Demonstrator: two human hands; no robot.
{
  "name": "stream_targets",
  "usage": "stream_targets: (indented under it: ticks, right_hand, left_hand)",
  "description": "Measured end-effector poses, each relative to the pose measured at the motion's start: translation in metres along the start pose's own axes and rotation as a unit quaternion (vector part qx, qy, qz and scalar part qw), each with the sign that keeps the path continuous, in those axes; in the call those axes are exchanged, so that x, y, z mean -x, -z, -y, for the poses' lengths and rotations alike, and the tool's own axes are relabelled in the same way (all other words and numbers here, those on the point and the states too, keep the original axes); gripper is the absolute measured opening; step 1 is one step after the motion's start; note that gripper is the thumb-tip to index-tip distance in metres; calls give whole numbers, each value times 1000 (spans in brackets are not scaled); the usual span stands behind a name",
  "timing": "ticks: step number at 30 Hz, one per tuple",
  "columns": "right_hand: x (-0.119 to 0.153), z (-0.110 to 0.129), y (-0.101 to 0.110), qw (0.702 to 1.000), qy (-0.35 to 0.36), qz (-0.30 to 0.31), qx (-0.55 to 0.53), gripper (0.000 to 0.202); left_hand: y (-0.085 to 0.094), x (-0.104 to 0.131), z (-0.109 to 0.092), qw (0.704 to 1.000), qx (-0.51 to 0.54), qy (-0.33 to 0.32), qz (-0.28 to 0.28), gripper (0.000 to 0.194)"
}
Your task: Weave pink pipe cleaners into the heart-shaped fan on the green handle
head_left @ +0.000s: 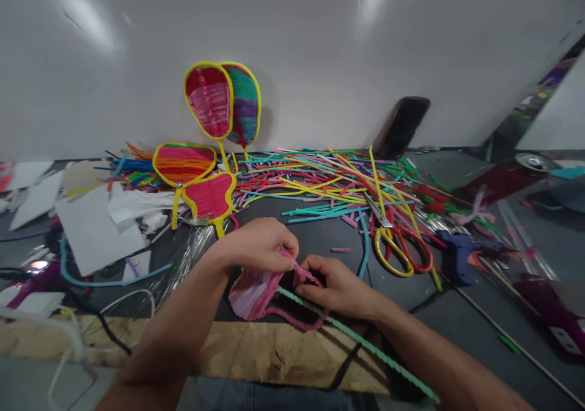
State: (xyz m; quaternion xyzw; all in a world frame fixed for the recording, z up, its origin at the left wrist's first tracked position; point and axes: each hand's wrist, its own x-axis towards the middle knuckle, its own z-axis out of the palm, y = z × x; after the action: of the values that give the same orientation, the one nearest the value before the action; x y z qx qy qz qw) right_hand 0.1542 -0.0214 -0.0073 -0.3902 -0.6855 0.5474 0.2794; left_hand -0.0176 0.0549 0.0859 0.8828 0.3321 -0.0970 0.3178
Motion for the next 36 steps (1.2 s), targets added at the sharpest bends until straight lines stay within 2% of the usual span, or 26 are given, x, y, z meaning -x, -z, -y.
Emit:
stream_targets:
  ticks: [3,7,14,18,23,28,31,34,36]
  right_hand:
    - [0,-2,2,999,9,-27,-14,16]
    - [0,-2,4,994,17,-59,-87,27]
    - [3,6,0,994,45,-2,-104,59]
    - [1,4,-7,994,38,-15,-103,68]
    - [0,1,-13,993,10,-48,-111,67]
    - [0,-3,-13,981,7,-81,-179,56]
    - [-2,-5,-12,959,-20,-99,-264,44]
    - [-5,-6,-10,933,-58,-84,-346,26]
    - [-6,-5,-9,912,-83,-83,-393,25]
  left_hand:
    - [0,0,2,1000,2,-3,0,15]
    - [-1,0,3,1000,3,5,-2,17]
    - [1,-1,1,1000,6,20,-5,16]
    - [-2,-2,1,1000,-13,24,-13,16]
    - [-7,-5,2,999,-30,6,-23,15]
    - [-4,-2,0,1000,-20,-7,-22,13]
    - [-2,0,0,1000,-8,-21,-21,13]
    - [-1,2,3,999,0,-40,-27,13]
    - [-1,4,4,998,-3,-51,-36,13]
